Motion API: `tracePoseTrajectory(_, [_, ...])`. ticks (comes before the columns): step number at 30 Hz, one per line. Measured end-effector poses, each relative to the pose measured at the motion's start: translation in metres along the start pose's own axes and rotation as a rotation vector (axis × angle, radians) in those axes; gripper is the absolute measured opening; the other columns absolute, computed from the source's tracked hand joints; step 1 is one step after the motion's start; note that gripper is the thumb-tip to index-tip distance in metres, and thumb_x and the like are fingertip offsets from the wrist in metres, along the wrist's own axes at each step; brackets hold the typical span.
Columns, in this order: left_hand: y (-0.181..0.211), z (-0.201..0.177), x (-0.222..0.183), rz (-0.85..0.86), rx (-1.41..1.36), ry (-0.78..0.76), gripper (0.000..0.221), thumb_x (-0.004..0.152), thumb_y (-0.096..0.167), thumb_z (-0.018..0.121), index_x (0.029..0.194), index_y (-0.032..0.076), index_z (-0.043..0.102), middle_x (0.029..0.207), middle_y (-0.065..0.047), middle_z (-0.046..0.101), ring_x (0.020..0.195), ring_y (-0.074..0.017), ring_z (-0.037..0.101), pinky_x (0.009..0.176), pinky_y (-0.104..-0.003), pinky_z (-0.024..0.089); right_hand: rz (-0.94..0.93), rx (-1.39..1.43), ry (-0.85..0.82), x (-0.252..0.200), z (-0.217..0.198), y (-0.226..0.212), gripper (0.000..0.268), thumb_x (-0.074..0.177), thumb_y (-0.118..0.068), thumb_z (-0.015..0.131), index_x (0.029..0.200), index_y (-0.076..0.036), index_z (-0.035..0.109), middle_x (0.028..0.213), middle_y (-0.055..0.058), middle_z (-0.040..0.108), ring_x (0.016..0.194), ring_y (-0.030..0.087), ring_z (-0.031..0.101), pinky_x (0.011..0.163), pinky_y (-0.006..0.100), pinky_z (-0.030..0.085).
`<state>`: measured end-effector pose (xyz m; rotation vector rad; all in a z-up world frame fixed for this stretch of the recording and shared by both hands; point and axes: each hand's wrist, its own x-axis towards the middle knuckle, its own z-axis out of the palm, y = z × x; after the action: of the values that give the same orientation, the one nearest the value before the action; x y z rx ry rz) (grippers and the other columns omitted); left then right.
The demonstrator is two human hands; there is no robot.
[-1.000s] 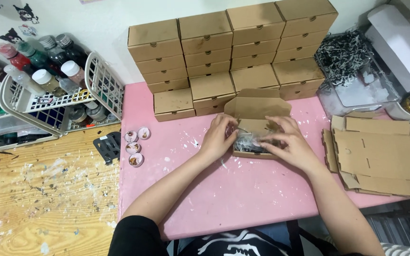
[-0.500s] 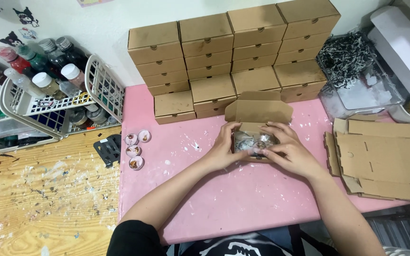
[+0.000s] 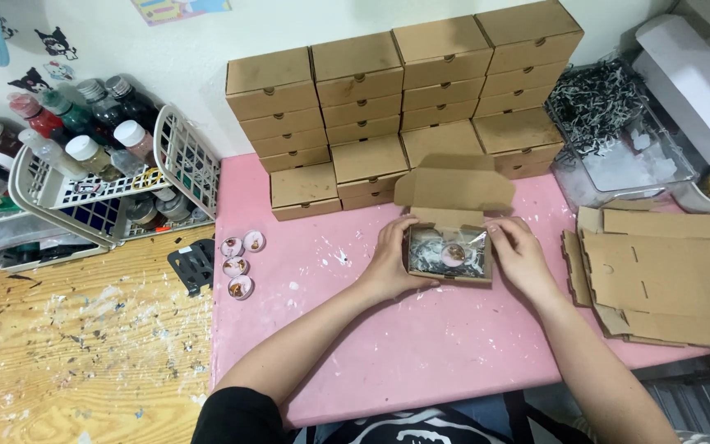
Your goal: The recorder is assembling small cardboard mailing boxes and filling them with decorative shredded paper and small bagged items.
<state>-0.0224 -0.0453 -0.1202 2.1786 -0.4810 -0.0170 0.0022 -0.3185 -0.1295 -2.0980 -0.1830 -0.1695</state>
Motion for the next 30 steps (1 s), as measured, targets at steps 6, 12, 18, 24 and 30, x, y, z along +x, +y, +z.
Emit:
tracePoseTrajectory(6, [0.002,0.004,-0.003,0.126,-0.127,0.010,0.121,0.064,0.029,0.100,0.150,0.014,0.017,0.161,-0.033,0.002,0.152,-0.0521,0.017,0.123,-0.053,0.033,0.117,0.648,0.072,-0.001,0.016,0.013,0.019,0.102,-0.016,0.063,0.100,0.001,0.070,0.144,0.010,0.054,0.121,0.017,0.058,0.103,0.031,0.048])
tracePoseTrajectory(12, [-0.009,0.009,0.001,0.291,-0.300,0.027,0.119,0.067,0.023,0.098,0.150,0.011,0.013,0.161,-0.031,0.012,0.153,-0.0443,0.028,0.127,-0.049,0.036,0.190,0.797,0.093,0.000,0.021,0.028,0.015,0.101,-0.012,0.066,0.104,0.003,0.068,0.139,0.014,0.059,0.121,0.017,0.059,0.104,0.029,0.048])
tracePoseTrajectory(18, [-0.014,0.016,-0.002,0.110,-0.402,0.000,0.127,0.068,0.026,0.096,0.152,0.007,0.003,0.149,-0.028,0.032,0.145,-0.0384,0.041,0.123,-0.046,0.040,0.072,0.799,0.147,-0.001,0.022,-0.003,0.039,0.101,-0.005,0.065,0.131,-0.002,0.040,0.128,0.016,0.061,0.118,0.021,0.062,0.101,0.033,0.052])
tracePoseTrajectory(24, [-0.004,0.006,-0.001,0.028,-0.375,0.077,0.134,0.074,0.030,0.093,0.156,0.005,-0.010,0.153,-0.029,0.031,0.148,-0.0399,0.035,0.123,-0.048,0.034,0.008,0.601,0.061,-0.002,0.025,0.001,0.055,0.099,-0.002,0.057,0.146,-0.010,0.029,0.134,0.016,0.057,0.124,0.023,0.058,0.103,0.034,0.049])
tracePoseTrajectory(30, [0.000,0.001,-0.002,-0.046,-0.245,0.078,0.112,0.083,0.031,0.083,0.162,0.005,0.008,0.158,-0.028,0.027,0.150,-0.0405,0.030,0.124,-0.049,0.032,-0.065,0.486,-0.039,-0.006,0.027,0.007,0.055,0.098,0.002,0.056,0.149,-0.003,0.037,0.141,0.015,0.054,0.133,0.024,0.053,0.109,0.034,0.045])
